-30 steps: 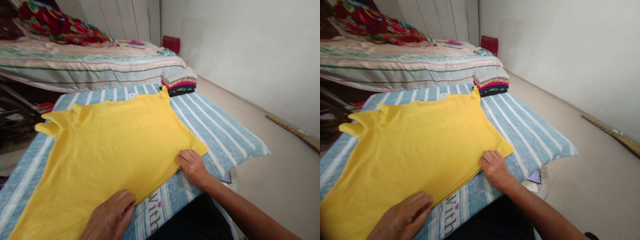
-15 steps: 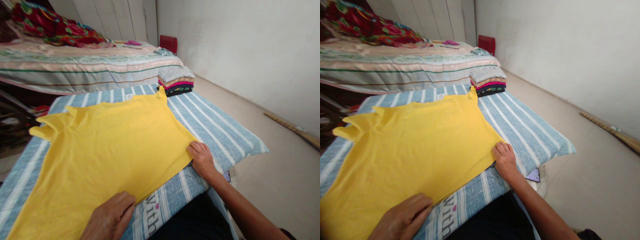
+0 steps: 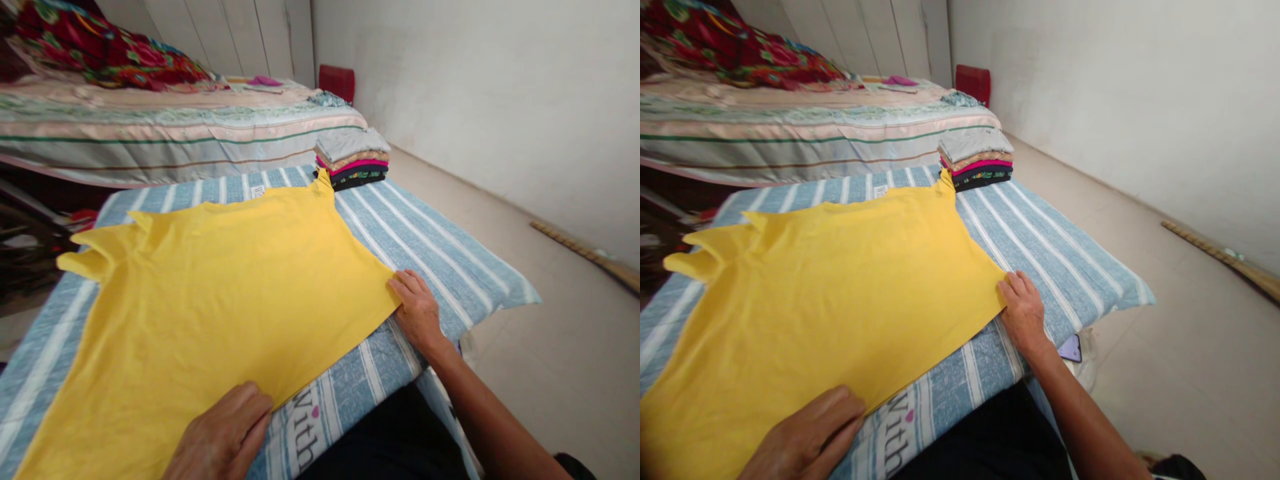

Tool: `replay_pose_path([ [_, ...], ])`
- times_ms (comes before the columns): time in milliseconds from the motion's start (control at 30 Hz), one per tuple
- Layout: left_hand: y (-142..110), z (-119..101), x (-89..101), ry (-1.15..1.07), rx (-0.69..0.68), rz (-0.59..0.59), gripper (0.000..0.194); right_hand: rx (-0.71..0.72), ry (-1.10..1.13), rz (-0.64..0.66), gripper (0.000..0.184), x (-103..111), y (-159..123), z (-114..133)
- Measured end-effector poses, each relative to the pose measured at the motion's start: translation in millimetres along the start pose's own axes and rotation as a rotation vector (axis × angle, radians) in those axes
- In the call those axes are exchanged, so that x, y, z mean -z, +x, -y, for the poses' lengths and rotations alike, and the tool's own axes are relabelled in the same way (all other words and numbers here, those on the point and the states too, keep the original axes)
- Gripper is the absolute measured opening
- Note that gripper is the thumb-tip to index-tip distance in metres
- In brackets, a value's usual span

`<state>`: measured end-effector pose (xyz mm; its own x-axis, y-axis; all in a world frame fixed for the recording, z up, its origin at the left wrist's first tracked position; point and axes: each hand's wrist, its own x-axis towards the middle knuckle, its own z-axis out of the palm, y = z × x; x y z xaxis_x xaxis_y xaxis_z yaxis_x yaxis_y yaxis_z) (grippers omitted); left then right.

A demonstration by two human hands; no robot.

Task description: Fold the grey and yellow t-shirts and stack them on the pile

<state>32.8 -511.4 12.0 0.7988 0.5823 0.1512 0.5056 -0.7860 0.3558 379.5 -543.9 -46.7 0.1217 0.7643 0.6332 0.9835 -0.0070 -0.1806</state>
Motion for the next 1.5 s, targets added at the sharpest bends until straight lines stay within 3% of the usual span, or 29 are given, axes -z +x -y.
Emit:
replay_pose_path([
  [233, -1, 1, 0.9, -0.022, 0.013, 0.017, 0.019, -0.018, -0.006, 0.034, 0.038, -2, -7, -1],
  [467, -1, 3, -1.3, -0.039, 0.037, 0.032, 0.02, -0.11, 0.023, -0.068, 0.035, -1, -3, -3],
  [767, -6, 5, -2.4, -0.036, 0.058, 0.079, 0.019, -0.188, 0.288, -0.162, 0.039, 3, -2, -6],
  [1033, -3, 2, 0.2, -0.053, 0.085, 0.103, 0.019, -0.277, 0.366, -0.235, 0.029, 9, 10, -5],
  [1300, -4, 3, -1.1, -0.049, 0.073, 0.087, 0.019, -0.395, 0.607, -0.221, 0.023, 2, 17, 9],
  [1500, -2, 1, -0.6, -0.044, 0.046, 0.042, 0.017, -0.381, 0.666, -0.073, 0.019, 4, 20, 17],
])
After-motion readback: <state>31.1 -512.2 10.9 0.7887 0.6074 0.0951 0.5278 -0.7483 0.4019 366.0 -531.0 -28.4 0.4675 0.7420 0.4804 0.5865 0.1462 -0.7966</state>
